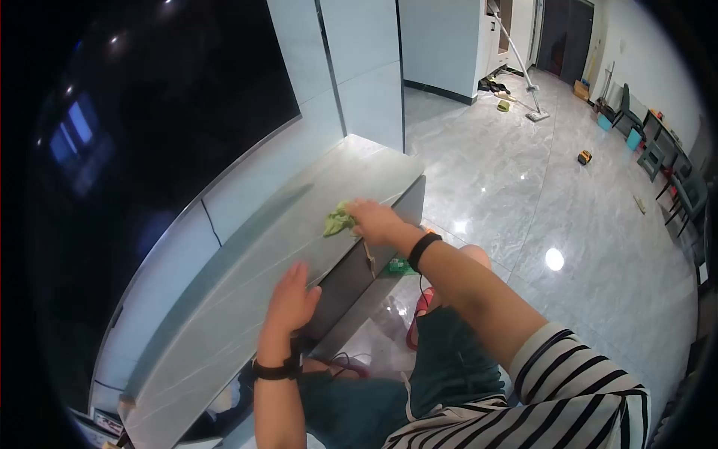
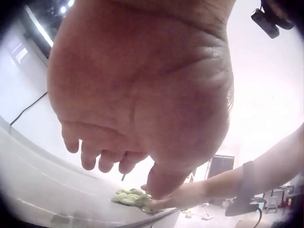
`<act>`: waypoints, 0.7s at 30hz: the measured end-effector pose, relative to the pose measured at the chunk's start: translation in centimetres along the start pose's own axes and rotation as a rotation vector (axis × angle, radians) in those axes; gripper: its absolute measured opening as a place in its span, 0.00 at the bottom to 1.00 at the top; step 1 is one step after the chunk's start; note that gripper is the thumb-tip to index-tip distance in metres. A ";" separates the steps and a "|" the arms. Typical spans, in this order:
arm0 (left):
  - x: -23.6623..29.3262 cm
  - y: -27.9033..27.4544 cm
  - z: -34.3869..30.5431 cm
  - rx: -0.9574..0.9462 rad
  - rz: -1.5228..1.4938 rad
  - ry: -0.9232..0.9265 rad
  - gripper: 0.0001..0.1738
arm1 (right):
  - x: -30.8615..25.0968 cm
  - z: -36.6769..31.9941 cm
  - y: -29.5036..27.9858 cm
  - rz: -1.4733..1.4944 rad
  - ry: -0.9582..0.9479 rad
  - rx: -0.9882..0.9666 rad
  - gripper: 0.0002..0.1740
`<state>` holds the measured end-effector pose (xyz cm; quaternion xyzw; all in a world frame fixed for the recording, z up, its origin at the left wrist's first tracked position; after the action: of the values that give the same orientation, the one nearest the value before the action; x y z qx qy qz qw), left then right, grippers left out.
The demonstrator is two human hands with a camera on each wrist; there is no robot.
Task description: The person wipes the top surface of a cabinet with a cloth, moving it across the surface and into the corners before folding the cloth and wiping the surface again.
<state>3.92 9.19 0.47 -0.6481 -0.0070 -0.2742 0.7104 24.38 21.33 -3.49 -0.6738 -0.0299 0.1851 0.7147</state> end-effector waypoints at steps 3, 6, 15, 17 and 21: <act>1.2 -5.4 -0.3 0.041 0.033 0.046 0.32 | -1.5 -1.7 -2.6 0.153 0.046 0.172 0.37; 7.0 -6.2 2.2 0.183 -0.175 0.056 0.30 | 5.0 -4.0 -8.2 0.076 0.025 0.184 0.35; 14.4 -14.0 1.6 0.387 -0.396 0.091 0.28 | 6.0 -7.4 -12.1 0.139 0.023 0.171 0.34; 14.1 -13.4 1.9 0.372 -0.402 0.099 0.28 | 5.7 -8.2 -11.8 0.150 0.008 0.153 0.35; 14.1 -12.0 3.1 0.340 -0.409 0.107 0.27 | 6.2 -9.7 -12.5 0.090 0.004 0.078 0.36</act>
<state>12.13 6.54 17.13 -0.4894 -0.1463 -0.4407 0.7382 35.79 13.70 6.48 -0.6466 0.0093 0.2168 0.7313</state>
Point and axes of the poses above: each hand's wrist, its own z-axis towards the middle knuckle, its own y-axis out of the palm, x = y × z, the point moved 10 cm from there along z, towards the middle knuckle, and after that the axes turned 7 degrees about x, right-handed, at the moved point
